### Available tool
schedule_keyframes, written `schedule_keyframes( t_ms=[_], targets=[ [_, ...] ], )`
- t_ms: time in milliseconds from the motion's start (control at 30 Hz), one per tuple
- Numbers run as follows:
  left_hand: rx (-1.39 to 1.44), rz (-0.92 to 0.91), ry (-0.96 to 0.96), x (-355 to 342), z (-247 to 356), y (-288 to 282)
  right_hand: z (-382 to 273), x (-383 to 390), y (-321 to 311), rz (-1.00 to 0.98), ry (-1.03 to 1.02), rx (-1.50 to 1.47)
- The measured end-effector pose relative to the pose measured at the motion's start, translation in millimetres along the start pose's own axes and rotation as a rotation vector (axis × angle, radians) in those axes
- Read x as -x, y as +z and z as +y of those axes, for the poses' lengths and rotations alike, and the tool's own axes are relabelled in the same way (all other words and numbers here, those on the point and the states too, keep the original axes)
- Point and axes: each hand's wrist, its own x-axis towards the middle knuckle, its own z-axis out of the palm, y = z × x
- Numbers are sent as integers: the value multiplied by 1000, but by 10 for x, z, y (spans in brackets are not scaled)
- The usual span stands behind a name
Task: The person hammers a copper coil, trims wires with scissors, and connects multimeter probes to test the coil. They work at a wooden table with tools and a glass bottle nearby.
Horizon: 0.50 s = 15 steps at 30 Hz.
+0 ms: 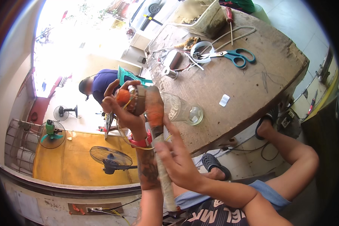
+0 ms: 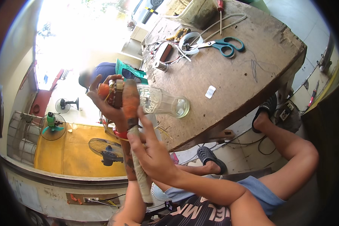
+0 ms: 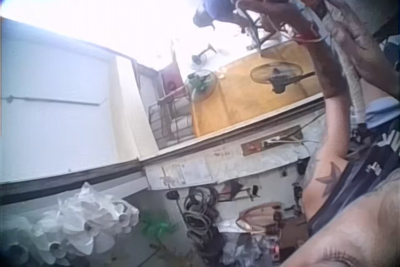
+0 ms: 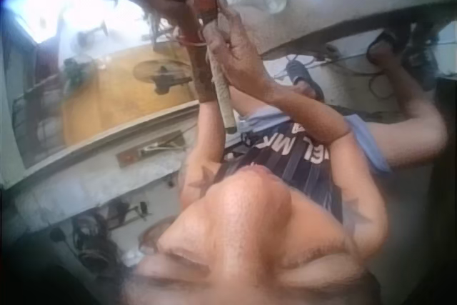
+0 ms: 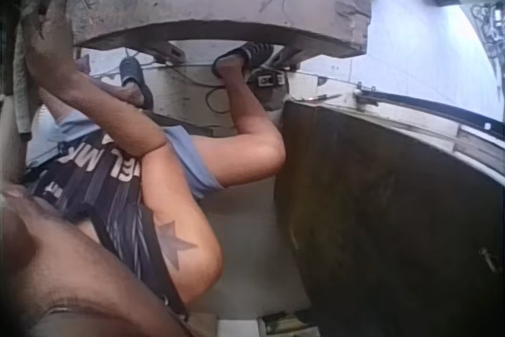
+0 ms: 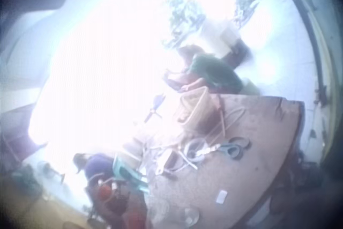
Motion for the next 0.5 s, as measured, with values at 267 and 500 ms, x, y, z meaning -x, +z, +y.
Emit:
schedule_keyframes(
  t_ms=[267, 500],
  targets=[
    [-133, 192, -114, 23, 199, 153, 25, 72, -117, -44, 98, 31],
    [-454, 238, -155, 8, 269, 219, -7, -11, -179, -60, -1, 94]
  ],
)
